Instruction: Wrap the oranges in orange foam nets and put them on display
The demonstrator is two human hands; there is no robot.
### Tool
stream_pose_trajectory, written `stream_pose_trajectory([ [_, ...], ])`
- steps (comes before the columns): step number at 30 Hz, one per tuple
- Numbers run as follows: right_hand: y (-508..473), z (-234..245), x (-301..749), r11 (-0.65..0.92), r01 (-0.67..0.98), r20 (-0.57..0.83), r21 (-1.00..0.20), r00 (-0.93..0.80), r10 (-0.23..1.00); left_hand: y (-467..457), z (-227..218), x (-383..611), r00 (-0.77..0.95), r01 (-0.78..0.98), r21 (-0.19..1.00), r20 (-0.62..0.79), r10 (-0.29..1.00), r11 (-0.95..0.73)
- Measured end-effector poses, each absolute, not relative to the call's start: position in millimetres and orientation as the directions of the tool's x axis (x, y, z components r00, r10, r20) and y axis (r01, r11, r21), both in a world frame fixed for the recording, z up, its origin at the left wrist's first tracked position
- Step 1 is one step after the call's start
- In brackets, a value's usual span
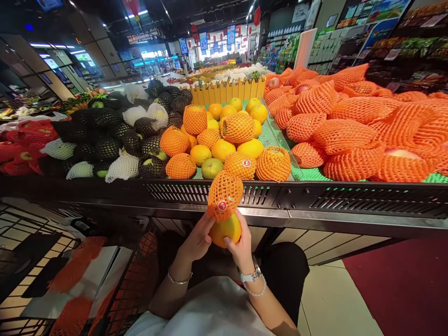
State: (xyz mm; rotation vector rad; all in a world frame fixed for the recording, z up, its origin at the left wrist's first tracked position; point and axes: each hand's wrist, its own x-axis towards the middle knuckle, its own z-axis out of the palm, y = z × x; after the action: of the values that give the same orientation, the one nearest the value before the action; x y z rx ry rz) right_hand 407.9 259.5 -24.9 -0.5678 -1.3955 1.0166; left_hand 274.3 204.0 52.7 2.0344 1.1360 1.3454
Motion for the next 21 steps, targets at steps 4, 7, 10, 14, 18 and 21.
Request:
stream_pose_trajectory([
  [4, 268, -20, 412, 0.568, -0.181, 0.593, -0.803, -0.139, 0.793, 207, 42, 274, 0.109, 0.380, 0.733, 0.571, 0.814, -0.565],
  [7, 273, -17, 409, 0.576, -0.164, 0.598, -0.801, -0.150, 0.788, 221, 29, 272, -0.184, 0.370, 0.732, 0.662, 0.727, -0.572],
  [10, 277, -16, 403, 0.548, -0.160, 0.567, -0.821, -0.117, 0.816, 239, 25, 262, -0.503, 0.376, 0.746, 0.663, 0.554, -0.550],
  [14, 280, -23, 400, 0.488, -0.180, 0.503, -0.854, -0.048, 0.863, 251, 50, 241, -0.456, 0.515, 0.657, 0.754, 0.473, -0.551],
  [18, 279, -28, 407, 0.421, -0.244, 0.448, -0.874, -0.068, 0.891, 261, 106, 231, -0.084, 0.295, 0.712, 0.683, 0.725, -0.637],
  [21, 278, -25, 414, 0.385, -0.291, 0.420, -0.876, -0.069, 0.905, 278, 144, 237, 0.154, 0.524, 0.662, 0.546, 0.824, -0.536],
])
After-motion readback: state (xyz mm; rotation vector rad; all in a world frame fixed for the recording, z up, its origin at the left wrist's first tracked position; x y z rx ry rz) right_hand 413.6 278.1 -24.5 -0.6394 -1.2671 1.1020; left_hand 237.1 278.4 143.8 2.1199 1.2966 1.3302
